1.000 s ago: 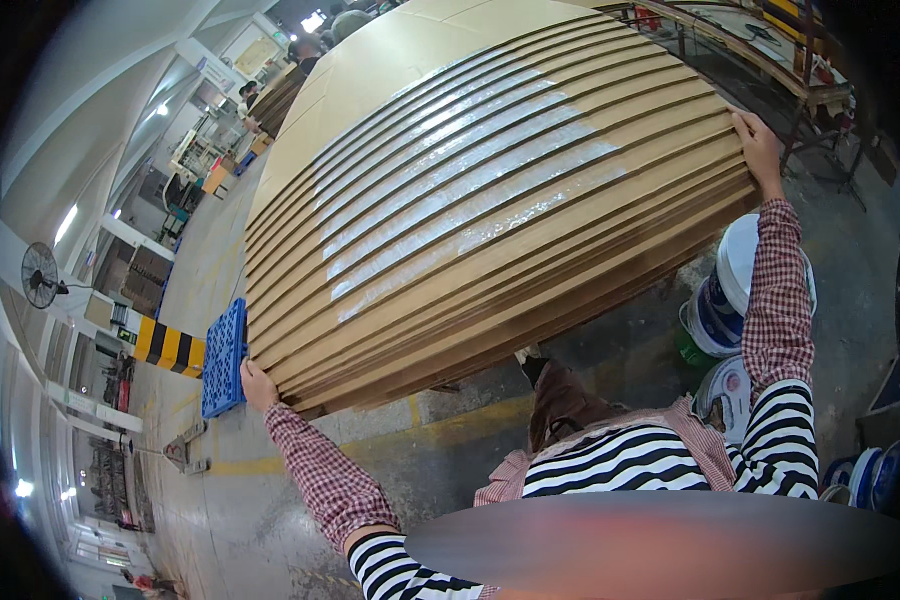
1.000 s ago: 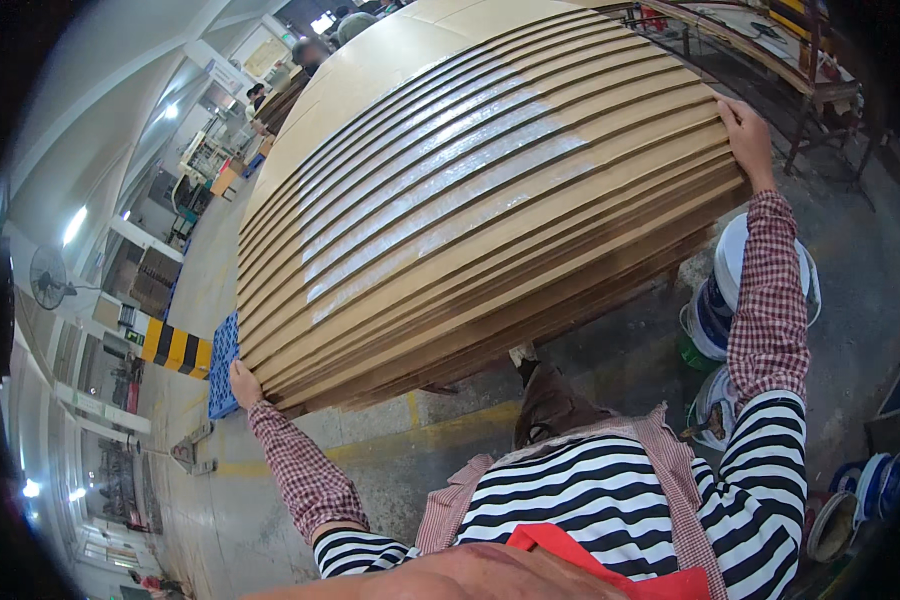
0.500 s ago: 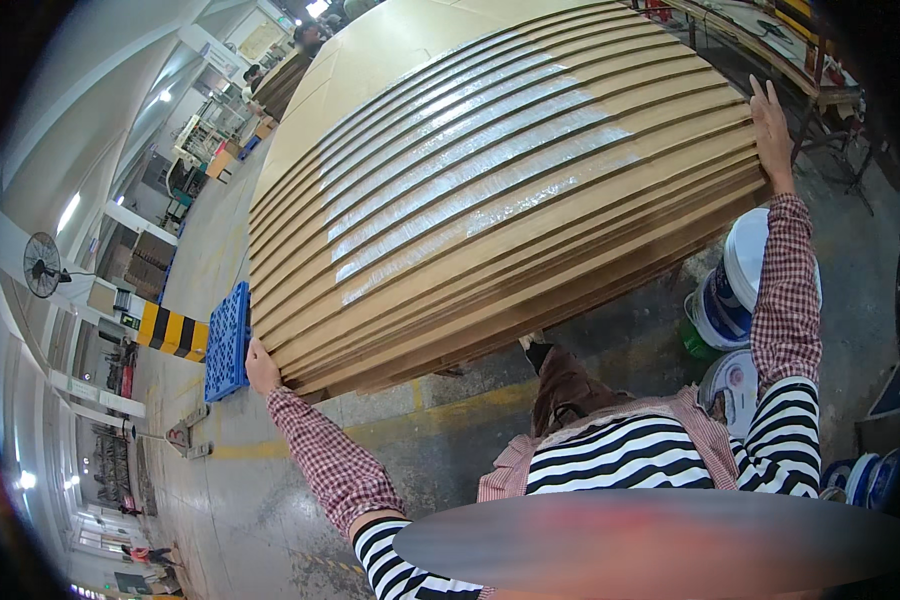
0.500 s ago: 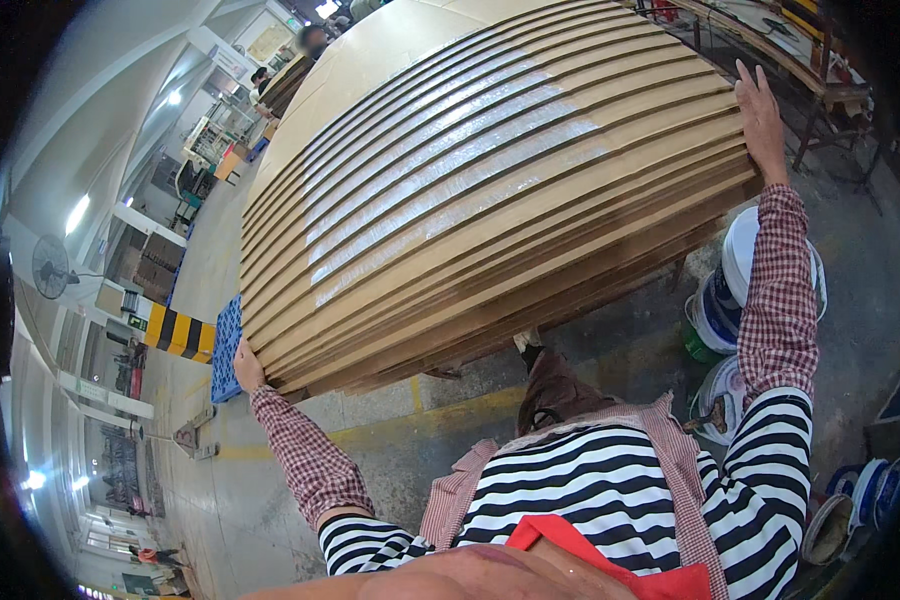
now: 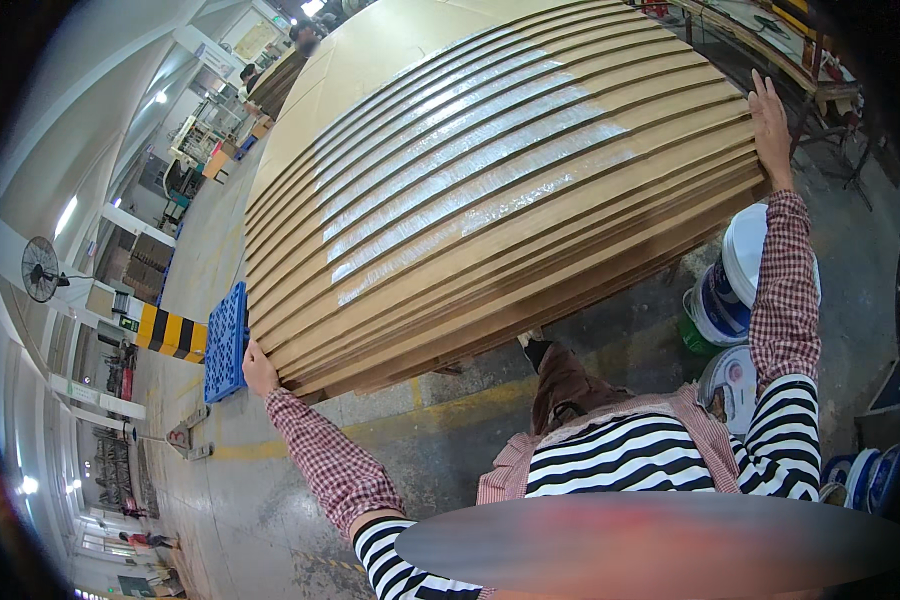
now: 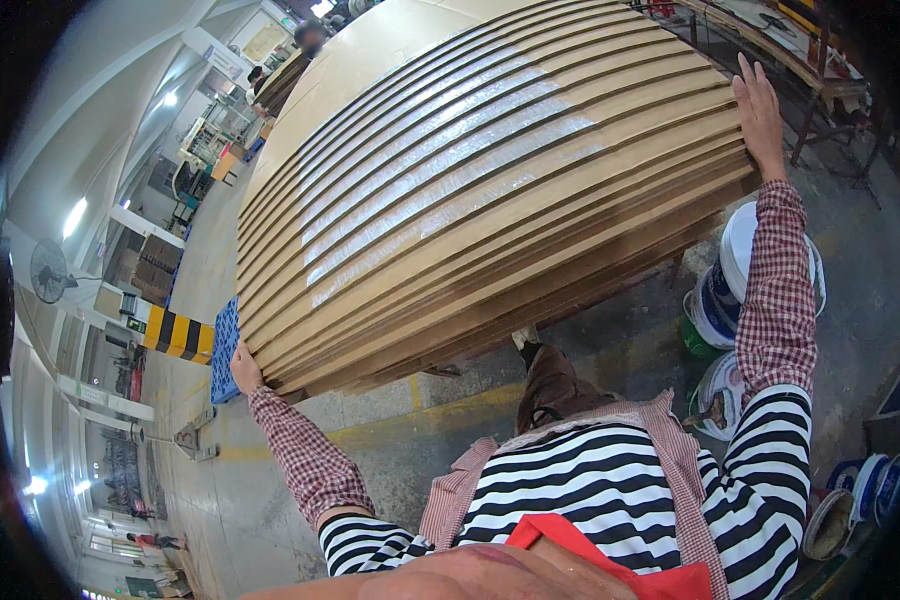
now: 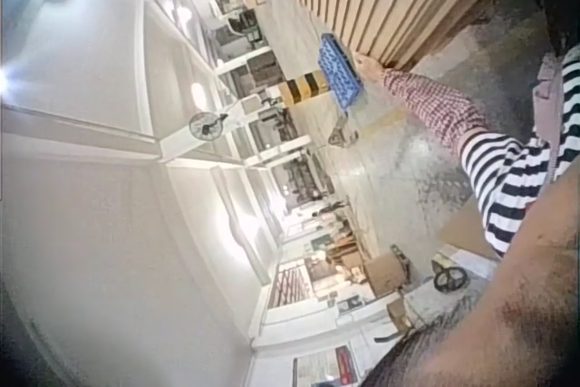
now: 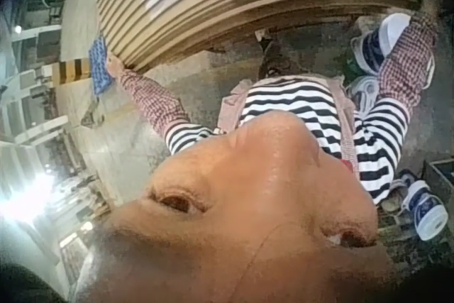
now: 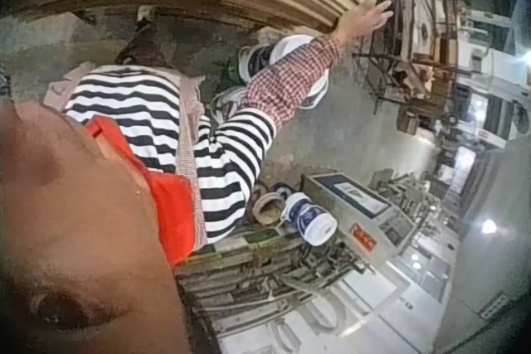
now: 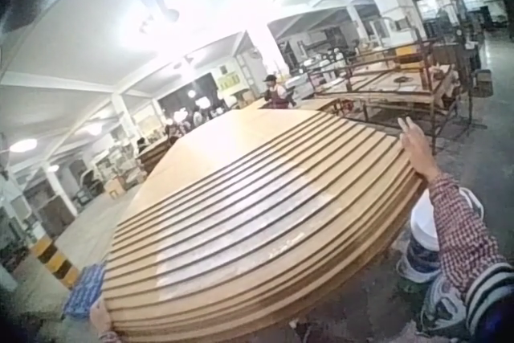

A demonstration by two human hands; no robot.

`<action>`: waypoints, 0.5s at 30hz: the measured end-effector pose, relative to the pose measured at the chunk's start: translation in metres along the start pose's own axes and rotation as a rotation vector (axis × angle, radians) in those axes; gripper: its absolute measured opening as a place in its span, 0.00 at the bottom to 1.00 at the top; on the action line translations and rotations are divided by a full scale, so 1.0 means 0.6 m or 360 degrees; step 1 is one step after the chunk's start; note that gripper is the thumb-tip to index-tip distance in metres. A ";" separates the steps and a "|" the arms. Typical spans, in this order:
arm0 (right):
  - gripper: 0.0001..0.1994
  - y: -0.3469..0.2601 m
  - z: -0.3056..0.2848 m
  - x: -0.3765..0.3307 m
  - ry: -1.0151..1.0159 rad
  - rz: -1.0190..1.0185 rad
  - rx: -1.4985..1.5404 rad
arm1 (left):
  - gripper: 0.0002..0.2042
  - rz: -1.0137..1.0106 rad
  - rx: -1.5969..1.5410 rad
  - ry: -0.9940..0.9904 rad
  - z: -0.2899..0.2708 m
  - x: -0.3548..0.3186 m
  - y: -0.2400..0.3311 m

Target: Applying glue with a brush to the edges of a stack of folded cardboard sheets.

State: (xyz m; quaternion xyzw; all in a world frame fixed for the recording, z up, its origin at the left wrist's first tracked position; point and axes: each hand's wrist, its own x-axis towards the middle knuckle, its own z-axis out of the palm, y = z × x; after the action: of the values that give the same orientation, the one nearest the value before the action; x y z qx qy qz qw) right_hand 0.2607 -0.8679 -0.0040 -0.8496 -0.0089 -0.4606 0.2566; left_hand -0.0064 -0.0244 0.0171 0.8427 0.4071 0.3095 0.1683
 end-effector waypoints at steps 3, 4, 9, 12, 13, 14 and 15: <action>0.28 -0.001 0.002 -0.001 0.0019 0.0027 -0.0059 | 0.24 -0.0019 -0.0076 0.0008 -0.003 -0.010 0.010; 0.28 -0.002 0.002 -0.001 0.0017 0.0019 -0.0048 | 0.24 -0.0019 -0.0078 0.0007 -0.003 -0.014 0.015; 0.27 0.010 -0.001 0.002 -0.0043 -0.0018 -0.0019 | 0.25 0.0010 -0.0075 0.0055 -0.004 -0.014 0.015; 0.26 0.007 -0.003 -0.001 -0.0033 0.0042 0.0095 | 0.25 0.0023 -0.0055 0.0052 -0.004 -0.012 0.011; 0.25 0.003 -0.005 -0.004 -0.0050 0.0127 0.0238 | 0.25 0.0020 -0.0053 0.0053 -0.003 -0.013 0.010; 0.25 0.000 -0.007 -0.005 -0.0068 0.0213 0.0381 | 0.24 0.0036 -0.0067 0.0089 -0.001 -0.015 0.010; 0.25 0.001 -0.007 -0.004 -0.0068 0.0211 0.0385 | 0.24 0.0053 -0.0082 0.0126 -0.001 -0.014 0.008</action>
State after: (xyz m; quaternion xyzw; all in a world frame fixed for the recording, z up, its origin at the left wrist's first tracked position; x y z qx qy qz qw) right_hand 0.2562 -0.8696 -0.0042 -0.8208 -0.0136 -0.4202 0.3868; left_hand -0.0081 -0.0341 0.0167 0.8319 0.3912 0.3556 0.1683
